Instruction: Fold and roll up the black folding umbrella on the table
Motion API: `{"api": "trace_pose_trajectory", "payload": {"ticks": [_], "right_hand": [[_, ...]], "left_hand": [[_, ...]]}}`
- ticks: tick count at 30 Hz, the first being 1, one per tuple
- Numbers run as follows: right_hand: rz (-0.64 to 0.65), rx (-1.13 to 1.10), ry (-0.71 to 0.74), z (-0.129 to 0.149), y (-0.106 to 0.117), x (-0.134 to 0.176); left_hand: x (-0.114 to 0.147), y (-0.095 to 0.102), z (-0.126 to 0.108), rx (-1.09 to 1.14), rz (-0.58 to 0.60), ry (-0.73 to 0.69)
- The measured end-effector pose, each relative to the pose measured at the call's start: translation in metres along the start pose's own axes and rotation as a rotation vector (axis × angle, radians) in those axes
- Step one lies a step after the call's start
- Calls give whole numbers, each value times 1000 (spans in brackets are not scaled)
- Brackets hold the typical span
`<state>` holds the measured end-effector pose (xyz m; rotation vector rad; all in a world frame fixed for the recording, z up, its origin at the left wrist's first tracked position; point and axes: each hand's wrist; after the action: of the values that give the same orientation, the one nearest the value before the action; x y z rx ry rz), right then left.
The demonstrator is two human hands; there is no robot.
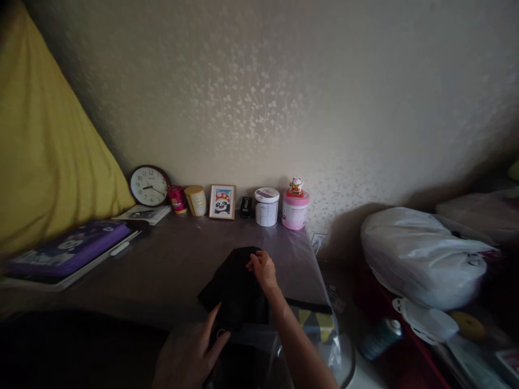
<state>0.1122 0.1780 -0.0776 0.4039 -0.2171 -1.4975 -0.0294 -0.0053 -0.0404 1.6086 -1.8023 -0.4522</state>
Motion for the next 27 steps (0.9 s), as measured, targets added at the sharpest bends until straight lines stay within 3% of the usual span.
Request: {"api": "trace_pose_trajectory", "payload": {"ticks": [3,6,11,16,21,27], "right_hand": [[39,39,155,1,-2,10],[45,136,323,1,-4,26],[72,330,588,5,-7,56],[85,398,616,8,-11,77],[71,403,626,6,-16,83],[95,329,748,3,-7,93]], "left_hand": [[5,8,-12,-99,-17,81],[9,14,-20,-134,-7,66],[6,4,-9,-127,-20,61],[-3,-18,15,-132,-186,-85],[-10,-29,25,-186,-174,-216],[-15,-37,35,-234,-257,-262]]}}
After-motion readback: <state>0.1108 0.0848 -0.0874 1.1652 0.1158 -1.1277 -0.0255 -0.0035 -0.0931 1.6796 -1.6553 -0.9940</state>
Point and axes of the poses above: each hand's wrist, its own x-axis away from the middle knuckle, its own y-axis out of the back of the hand, z = x × y, and after that the axes turned 3 degrees about z, right-handed
